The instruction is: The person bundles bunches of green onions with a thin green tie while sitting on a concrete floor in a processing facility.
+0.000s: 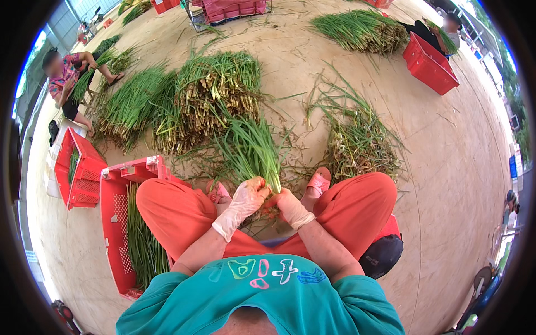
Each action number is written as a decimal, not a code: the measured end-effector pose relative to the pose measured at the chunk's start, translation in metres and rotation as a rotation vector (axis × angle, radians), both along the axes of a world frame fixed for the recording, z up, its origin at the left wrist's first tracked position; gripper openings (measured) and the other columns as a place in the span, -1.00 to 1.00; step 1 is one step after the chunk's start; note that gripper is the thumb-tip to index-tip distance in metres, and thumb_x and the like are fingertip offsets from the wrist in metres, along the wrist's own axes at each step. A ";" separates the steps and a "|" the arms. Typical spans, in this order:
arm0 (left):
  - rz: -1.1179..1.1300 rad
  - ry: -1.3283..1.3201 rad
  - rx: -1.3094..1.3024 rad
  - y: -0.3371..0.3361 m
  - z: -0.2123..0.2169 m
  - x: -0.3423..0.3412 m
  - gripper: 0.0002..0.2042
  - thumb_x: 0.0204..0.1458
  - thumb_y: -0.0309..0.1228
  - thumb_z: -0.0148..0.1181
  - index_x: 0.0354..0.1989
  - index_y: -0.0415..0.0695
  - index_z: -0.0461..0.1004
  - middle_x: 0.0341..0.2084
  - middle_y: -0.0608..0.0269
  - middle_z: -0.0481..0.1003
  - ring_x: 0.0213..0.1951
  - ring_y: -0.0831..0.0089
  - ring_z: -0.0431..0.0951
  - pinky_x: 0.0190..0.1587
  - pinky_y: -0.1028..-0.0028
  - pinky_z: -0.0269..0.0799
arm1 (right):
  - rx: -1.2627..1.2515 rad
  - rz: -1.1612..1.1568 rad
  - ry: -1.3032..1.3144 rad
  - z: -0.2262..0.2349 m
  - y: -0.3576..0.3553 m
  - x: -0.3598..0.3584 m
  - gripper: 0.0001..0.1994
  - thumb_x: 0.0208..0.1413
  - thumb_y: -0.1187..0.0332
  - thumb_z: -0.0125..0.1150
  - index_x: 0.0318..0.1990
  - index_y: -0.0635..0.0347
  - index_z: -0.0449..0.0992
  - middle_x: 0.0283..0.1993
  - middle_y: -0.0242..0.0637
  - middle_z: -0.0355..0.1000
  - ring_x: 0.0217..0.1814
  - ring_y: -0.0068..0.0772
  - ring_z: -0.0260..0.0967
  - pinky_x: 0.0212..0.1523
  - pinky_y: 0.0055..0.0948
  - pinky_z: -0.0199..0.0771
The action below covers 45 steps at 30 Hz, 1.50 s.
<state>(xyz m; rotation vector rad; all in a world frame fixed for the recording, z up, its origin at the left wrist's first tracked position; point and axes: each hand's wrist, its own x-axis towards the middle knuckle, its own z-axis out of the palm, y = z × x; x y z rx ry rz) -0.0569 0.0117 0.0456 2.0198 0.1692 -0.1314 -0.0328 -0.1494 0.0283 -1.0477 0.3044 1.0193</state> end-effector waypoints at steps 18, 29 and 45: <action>0.355 -0.093 0.007 0.069 -0.005 0.044 -0.84 0.03 -0.38 0.30 -0.27 -0.18 0.60 -0.42 0.15 0.60 -0.37 0.31 0.58 -0.26 0.34 0.50 | -0.042 0.091 -0.146 0.013 -0.010 0.007 -0.52 -0.07 0.64 0.19 0.09 0.27 0.40 -0.28 -0.07 0.52 -0.48 -0.34 0.47 -0.62 -0.48 0.37; 0.314 0.115 -0.737 0.086 0.027 0.037 -0.88 0.19 -0.42 0.15 -0.33 -0.17 0.56 -0.57 0.33 0.49 -0.66 0.61 0.37 -0.65 0.61 0.29 | -0.038 0.081 -0.062 0.000 -0.021 0.011 -0.60 -0.04 0.65 0.17 0.04 0.36 0.43 -0.31 -0.02 0.53 -0.51 -0.32 0.44 -0.62 -0.44 0.36; 0.305 0.395 -0.338 0.020 -0.023 0.016 -0.77 -0.01 -0.26 0.32 -0.51 -0.18 0.53 -0.75 0.40 0.33 -0.75 0.56 0.31 -0.73 0.52 0.20 | -0.129 0.062 -0.258 -0.005 -0.003 0.006 -0.58 -0.12 0.66 0.27 -0.02 0.29 0.44 -0.33 -0.17 0.55 -0.53 -0.35 0.48 -0.62 -0.48 0.38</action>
